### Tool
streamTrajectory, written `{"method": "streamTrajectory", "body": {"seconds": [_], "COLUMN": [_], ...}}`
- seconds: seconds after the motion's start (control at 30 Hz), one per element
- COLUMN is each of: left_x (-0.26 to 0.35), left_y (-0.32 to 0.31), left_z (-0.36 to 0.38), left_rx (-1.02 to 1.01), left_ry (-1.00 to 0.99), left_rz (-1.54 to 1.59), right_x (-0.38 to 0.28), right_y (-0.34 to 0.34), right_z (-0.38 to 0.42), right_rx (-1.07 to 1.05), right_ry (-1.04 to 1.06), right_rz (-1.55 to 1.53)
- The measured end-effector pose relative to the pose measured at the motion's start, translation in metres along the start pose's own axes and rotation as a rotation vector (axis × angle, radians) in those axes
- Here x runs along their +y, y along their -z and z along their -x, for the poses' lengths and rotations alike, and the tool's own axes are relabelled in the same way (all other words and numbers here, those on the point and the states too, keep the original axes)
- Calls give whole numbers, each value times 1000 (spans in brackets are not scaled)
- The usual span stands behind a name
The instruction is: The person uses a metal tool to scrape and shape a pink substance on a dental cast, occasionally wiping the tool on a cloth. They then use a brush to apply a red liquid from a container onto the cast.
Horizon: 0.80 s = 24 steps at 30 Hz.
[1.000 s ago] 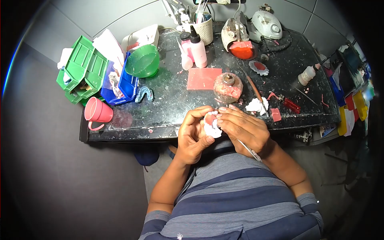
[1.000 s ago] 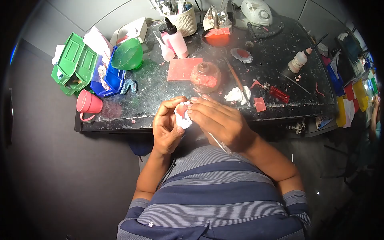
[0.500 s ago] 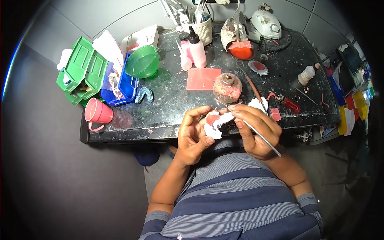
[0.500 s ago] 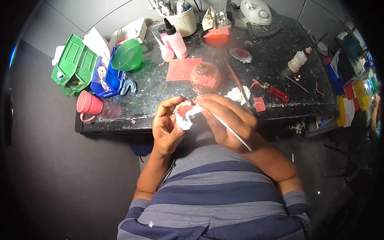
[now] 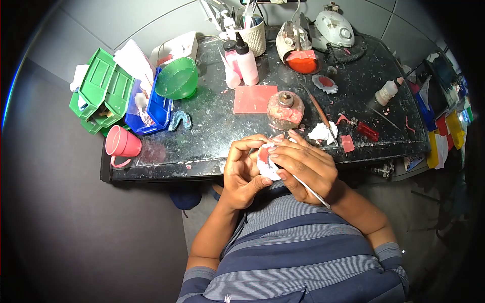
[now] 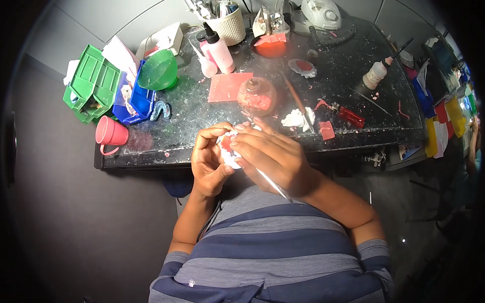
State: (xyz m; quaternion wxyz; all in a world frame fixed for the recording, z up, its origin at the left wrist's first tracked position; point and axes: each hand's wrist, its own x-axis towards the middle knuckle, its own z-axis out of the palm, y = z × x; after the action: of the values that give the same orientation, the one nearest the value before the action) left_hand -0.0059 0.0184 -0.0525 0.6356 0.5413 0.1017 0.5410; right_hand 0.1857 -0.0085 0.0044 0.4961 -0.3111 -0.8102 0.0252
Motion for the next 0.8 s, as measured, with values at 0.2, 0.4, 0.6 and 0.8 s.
{"method": "streamTrajectory", "body": {"seconds": [0.2, 0.4, 0.6, 0.8], "left_x": [0, 1, 1, 3], "left_y": [0, -3, 1, -1], "left_z": [0, -1, 0, 0], "left_rx": [-12, -13, -11, -4], "left_ry": [-1, 3, 18, 28], "left_rz": [9, 16, 17, 29], "right_x": [1, 2, 4, 8], "right_y": [1, 1, 4, 5], "right_z": [1, 3, 4, 6], "right_rx": [-9, -6, -7, 1], "right_ry": [7, -12, -16, -25], "right_rz": [-21, -51, -83, -78]}}
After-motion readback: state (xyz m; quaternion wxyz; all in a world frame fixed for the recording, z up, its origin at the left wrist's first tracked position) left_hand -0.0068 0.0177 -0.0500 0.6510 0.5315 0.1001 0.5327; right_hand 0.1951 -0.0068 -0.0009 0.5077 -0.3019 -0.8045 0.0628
